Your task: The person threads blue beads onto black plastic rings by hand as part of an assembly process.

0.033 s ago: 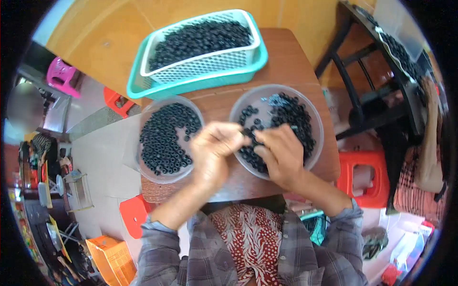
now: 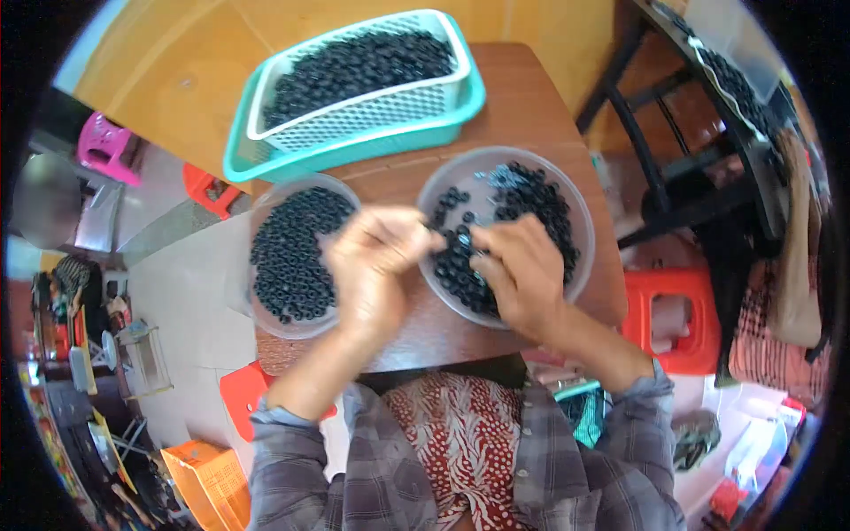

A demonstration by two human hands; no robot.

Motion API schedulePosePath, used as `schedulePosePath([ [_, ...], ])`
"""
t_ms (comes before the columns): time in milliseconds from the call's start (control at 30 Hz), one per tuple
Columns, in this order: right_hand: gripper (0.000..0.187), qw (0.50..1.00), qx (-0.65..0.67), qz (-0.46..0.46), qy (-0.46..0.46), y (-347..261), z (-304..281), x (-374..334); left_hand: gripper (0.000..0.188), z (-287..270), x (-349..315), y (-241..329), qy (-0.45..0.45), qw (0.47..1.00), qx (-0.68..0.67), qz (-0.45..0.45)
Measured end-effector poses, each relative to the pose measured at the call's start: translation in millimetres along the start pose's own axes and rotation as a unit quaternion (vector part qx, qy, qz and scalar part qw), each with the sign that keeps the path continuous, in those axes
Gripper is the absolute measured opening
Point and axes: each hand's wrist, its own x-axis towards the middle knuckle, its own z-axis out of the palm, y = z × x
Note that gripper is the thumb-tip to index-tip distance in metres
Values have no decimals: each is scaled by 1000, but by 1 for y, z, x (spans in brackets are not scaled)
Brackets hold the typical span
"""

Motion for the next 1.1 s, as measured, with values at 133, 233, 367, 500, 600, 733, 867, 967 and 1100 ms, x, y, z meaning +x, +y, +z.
schedulePosePath([
  [133,23,997,-48,60,9,35,-26,4,14,-15,63,45,26,976,170,132],
  [233,17,986,-83,140,-22,58,-35,-7,22,-35,127,65,63,933,285,212],
  [367,12,984,-72,155,-56,63,-24,-4,26,-79,195,92,116,849,422,294],
  [500,13,989,-81,96,-72,70,-9,2,23,-94,229,92,166,689,639,298],
  [600,11,984,-98,90,-117,77,2,7,28,-99,228,83,159,609,711,315],
  [733,9,978,-122,91,-141,93,14,15,29,-85,192,72,108,618,683,374],
  [867,7,954,-200,85,-208,97,30,22,25,-64,143,55,35,733,589,339],
  [967,6,957,-197,79,-197,101,36,23,20,-46,114,45,-28,761,564,320],
  [1100,8,963,-183,50,-192,98,49,27,19,-35,82,35,-39,832,497,244],
])
